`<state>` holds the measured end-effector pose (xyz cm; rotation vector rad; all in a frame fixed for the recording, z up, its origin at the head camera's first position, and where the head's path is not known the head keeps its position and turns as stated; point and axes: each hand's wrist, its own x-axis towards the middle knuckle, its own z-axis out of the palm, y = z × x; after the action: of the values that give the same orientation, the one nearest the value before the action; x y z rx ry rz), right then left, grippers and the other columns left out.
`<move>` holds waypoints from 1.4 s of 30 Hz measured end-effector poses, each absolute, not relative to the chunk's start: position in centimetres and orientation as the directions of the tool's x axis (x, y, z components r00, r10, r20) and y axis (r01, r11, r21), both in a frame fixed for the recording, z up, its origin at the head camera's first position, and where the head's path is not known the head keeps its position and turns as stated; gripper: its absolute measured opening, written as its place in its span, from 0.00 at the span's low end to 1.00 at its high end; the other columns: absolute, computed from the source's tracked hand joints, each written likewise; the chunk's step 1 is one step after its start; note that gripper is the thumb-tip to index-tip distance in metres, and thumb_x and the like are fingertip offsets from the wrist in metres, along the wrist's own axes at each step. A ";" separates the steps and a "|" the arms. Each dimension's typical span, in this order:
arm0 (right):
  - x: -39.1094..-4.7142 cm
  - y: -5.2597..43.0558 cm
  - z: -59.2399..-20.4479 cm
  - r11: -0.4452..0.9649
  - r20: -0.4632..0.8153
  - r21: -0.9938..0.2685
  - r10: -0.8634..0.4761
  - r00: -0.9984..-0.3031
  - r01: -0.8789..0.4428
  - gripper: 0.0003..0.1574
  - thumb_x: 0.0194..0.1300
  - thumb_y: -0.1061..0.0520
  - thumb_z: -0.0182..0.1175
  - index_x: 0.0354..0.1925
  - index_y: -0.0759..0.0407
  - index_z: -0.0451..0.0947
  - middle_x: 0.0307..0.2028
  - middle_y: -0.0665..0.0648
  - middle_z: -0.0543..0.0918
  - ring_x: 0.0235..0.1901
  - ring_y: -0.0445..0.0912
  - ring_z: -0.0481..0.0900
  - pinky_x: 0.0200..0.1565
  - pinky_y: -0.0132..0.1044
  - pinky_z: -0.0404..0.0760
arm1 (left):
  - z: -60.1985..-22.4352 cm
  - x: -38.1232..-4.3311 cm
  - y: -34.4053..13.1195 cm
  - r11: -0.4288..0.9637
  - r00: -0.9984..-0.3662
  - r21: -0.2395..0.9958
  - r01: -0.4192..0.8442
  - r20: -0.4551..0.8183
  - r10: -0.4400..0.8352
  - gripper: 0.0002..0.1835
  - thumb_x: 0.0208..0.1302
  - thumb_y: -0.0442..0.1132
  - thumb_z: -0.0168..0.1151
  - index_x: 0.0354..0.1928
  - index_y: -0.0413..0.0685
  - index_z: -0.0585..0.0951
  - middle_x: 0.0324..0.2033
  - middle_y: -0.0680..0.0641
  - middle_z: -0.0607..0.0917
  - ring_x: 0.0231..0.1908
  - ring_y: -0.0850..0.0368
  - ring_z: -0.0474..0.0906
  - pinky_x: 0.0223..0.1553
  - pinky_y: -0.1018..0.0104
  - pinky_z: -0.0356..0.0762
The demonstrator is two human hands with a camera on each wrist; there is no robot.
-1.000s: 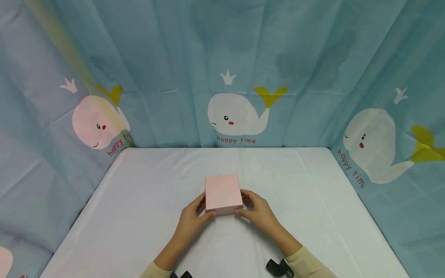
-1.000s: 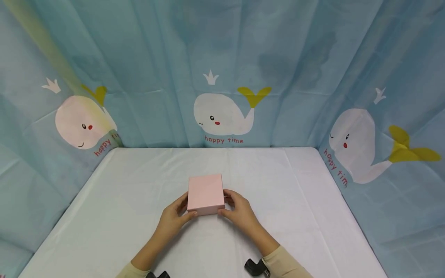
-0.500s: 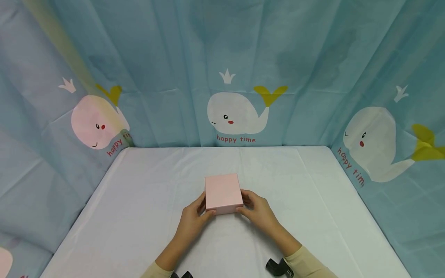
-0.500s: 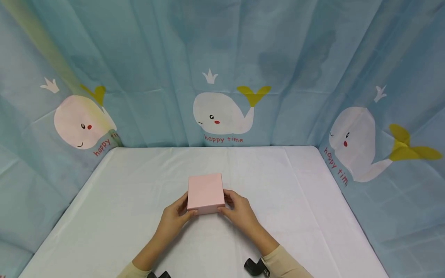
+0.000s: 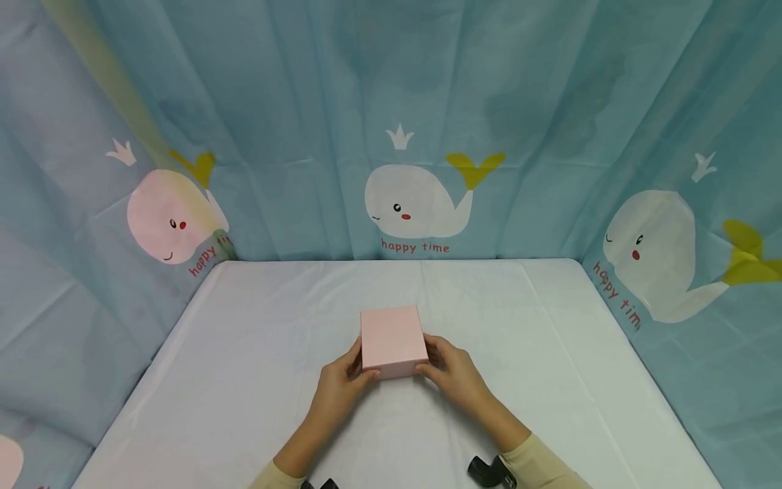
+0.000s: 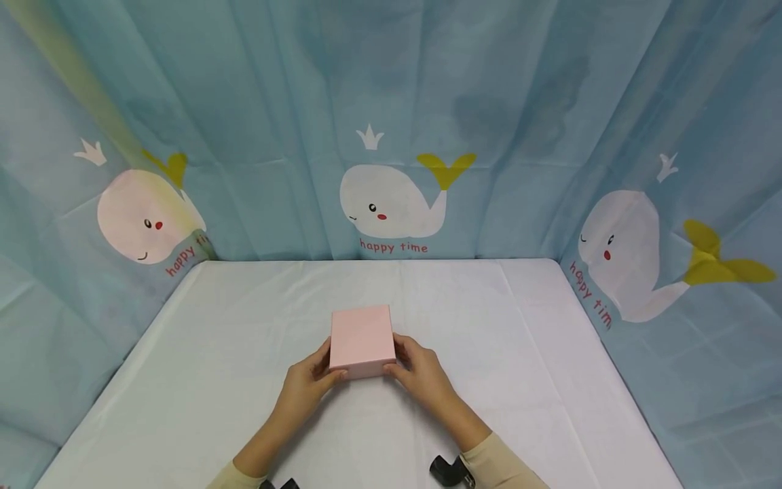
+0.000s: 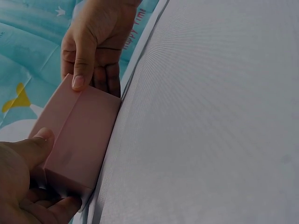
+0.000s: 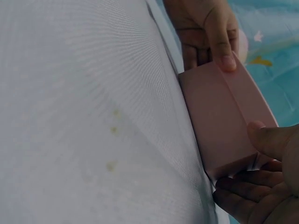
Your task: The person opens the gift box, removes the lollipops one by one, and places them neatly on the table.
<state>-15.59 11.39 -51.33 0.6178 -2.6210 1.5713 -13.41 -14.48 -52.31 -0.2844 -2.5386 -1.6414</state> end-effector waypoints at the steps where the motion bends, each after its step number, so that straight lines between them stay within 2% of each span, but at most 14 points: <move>1: -15.6 11.4 -51.3 0.407 0.225 -0.844 -0.324 -0.919 -0.350 0.39 0.65 0.57 0.71 0.70 0.63 0.70 0.64 0.62 0.80 0.61 0.52 0.82 0.60 0.39 0.84 | -52.3 -13.4 -14.5 0.397 -0.976 0.892 0.216 0.192 0.098 0.45 0.59 0.41 0.75 0.76 0.43 0.64 0.72 0.42 0.69 0.66 0.52 0.74 0.60 0.70 0.79; 16: -15.7 11.4 -51.6 0.362 0.287 -0.836 -0.353 -0.891 -0.413 0.39 0.68 0.59 0.69 0.72 0.61 0.66 0.65 0.64 0.79 0.62 0.53 0.81 0.60 0.42 0.84 | -52.3 -13.5 -14.4 0.325 -0.975 0.919 0.223 0.210 0.075 0.44 0.59 0.40 0.75 0.76 0.48 0.65 0.72 0.42 0.70 0.66 0.53 0.74 0.59 0.72 0.79; 28: -15.7 11.3 -51.2 0.389 0.190 -0.864 -0.334 -0.923 -0.318 0.38 0.69 0.58 0.67 0.73 0.55 0.65 0.67 0.60 0.78 0.65 0.47 0.78 0.63 0.40 0.82 | -52.1 -13.4 -14.3 0.262 -0.982 0.946 0.189 0.182 0.051 0.44 0.59 0.38 0.75 0.76 0.50 0.65 0.73 0.45 0.68 0.68 0.54 0.72 0.61 0.72 0.77; 36: -15.7 11.4 -51.5 0.378 0.224 -0.858 -0.333 -0.916 -0.348 0.39 0.70 0.55 0.67 0.73 0.54 0.65 0.65 0.62 0.79 0.63 0.50 0.80 0.60 0.43 0.84 | -52.4 -13.6 -14.2 0.223 -0.986 0.960 0.166 0.166 0.020 0.44 0.57 0.33 0.76 0.75 0.48 0.66 0.73 0.45 0.69 0.69 0.54 0.71 0.61 0.72 0.77; 42: -15.8 11.5 -51.4 0.372 0.217 -0.863 -0.337 -0.916 -0.341 0.39 0.71 0.54 0.66 0.74 0.50 0.64 0.66 0.60 0.78 0.64 0.47 0.78 0.61 0.42 0.84 | -52.2 -13.5 -14.2 0.222 -0.983 0.958 0.181 0.180 0.023 0.44 0.57 0.36 0.76 0.75 0.50 0.66 0.72 0.46 0.69 0.69 0.56 0.70 0.62 0.73 0.76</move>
<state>-15.76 11.46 -51.43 0.6425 -2.5988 1.6373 -13.47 -14.23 -52.21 -0.1979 -2.3533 -1.8741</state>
